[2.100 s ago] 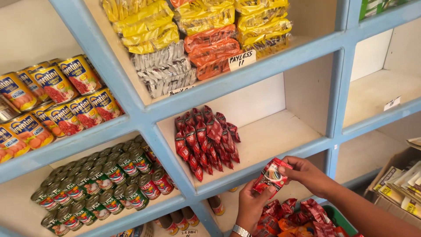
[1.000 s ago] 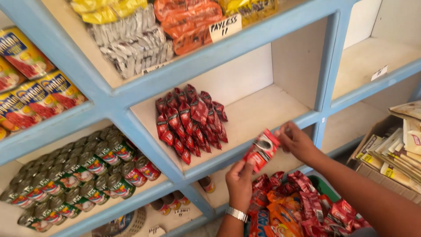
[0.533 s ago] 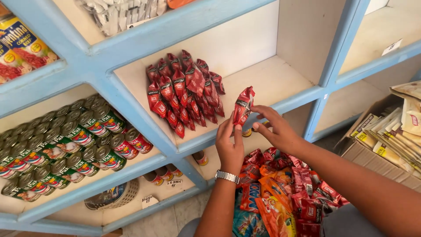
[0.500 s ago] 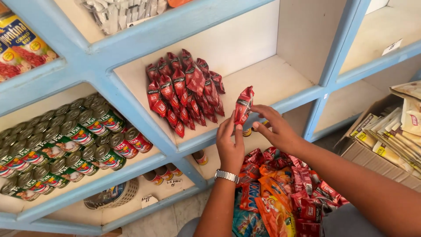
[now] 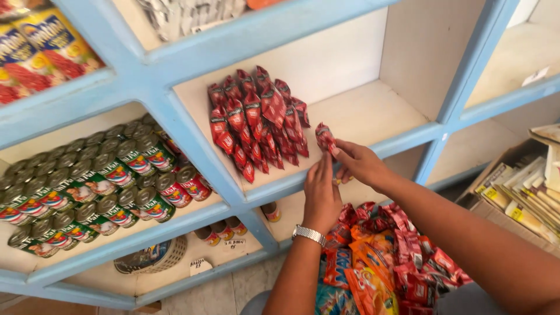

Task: Stocking and organizing coffee sachets and snack packets on grocery store shelves.

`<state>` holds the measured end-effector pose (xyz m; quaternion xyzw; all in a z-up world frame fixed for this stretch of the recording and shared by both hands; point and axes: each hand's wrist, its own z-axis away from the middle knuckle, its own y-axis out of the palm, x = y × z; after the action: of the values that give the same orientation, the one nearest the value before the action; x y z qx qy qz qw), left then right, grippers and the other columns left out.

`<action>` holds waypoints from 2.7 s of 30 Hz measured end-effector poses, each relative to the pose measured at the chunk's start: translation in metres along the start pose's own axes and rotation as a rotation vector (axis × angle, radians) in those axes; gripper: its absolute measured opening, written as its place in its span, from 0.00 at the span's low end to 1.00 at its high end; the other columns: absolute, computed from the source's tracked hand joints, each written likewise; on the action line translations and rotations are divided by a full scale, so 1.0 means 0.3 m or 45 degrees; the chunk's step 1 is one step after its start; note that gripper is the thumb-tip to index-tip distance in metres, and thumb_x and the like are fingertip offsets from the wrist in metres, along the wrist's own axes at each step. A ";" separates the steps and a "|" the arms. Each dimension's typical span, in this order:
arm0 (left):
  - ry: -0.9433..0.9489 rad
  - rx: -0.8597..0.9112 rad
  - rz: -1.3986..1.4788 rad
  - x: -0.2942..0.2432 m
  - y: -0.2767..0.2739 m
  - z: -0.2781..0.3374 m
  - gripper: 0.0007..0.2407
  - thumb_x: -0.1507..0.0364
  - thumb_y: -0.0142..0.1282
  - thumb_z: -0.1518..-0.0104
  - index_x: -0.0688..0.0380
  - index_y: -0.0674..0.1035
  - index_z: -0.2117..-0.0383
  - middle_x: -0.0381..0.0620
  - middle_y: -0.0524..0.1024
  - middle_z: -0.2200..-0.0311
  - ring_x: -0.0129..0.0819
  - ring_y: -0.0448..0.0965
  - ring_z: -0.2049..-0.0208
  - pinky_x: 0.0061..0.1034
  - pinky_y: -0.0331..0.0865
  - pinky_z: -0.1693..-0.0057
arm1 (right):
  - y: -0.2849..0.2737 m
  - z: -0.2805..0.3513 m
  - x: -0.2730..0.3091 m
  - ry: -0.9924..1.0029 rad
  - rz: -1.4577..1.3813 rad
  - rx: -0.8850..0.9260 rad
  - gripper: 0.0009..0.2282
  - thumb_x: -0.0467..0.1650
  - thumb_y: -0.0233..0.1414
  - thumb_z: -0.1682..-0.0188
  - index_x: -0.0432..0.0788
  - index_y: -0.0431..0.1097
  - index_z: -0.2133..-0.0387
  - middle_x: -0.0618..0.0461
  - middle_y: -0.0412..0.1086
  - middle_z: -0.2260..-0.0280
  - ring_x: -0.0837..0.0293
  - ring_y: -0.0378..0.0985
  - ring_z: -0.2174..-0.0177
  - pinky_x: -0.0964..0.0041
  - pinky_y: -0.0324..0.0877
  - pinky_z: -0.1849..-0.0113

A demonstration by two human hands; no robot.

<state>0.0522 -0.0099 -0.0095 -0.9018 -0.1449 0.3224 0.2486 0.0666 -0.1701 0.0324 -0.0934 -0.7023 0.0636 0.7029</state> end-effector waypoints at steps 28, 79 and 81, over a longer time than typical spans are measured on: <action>-0.069 0.120 -0.271 -0.056 -0.023 -0.025 0.32 0.81 0.54 0.51 0.70 0.61 0.34 0.60 0.61 0.33 0.52 0.62 0.35 0.41 0.56 0.33 | -0.044 -0.198 -0.029 -0.055 0.222 -0.173 0.30 0.37 0.60 0.51 0.40 0.58 0.38 0.40 0.67 0.44 0.51 0.71 0.45 0.57 0.71 0.49; -0.093 0.100 -0.272 -0.066 -0.027 -0.027 0.27 0.82 0.60 0.53 0.72 0.69 0.42 0.59 0.66 0.38 0.53 0.63 0.38 0.45 0.59 0.37 | 0.101 -0.190 -0.073 -0.460 0.455 -0.400 0.16 0.30 0.59 0.55 0.40 0.67 0.54 0.43 0.68 0.56 0.50 0.77 0.60 0.56 0.73 0.57; -0.085 0.099 -0.247 -0.069 -0.030 -0.024 0.27 0.82 0.60 0.54 0.71 0.70 0.43 0.58 0.68 0.39 0.53 0.63 0.39 0.45 0.59 0.37 | 0.104 -0.188 -0.072 -0.468 0.469 -0.389 0.17 0.30 0.59 0.55 0.40 0.66 0.54 0.43 0.67 0.56 0.50 0.76 0.60 0.57 0.74 0.58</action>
<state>0.0405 -0.0137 0.0107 -0.8619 -0.2271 0.3322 0.3085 0.1240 -0.1467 0.0046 -0.3111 -0.7903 0.0994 0.5184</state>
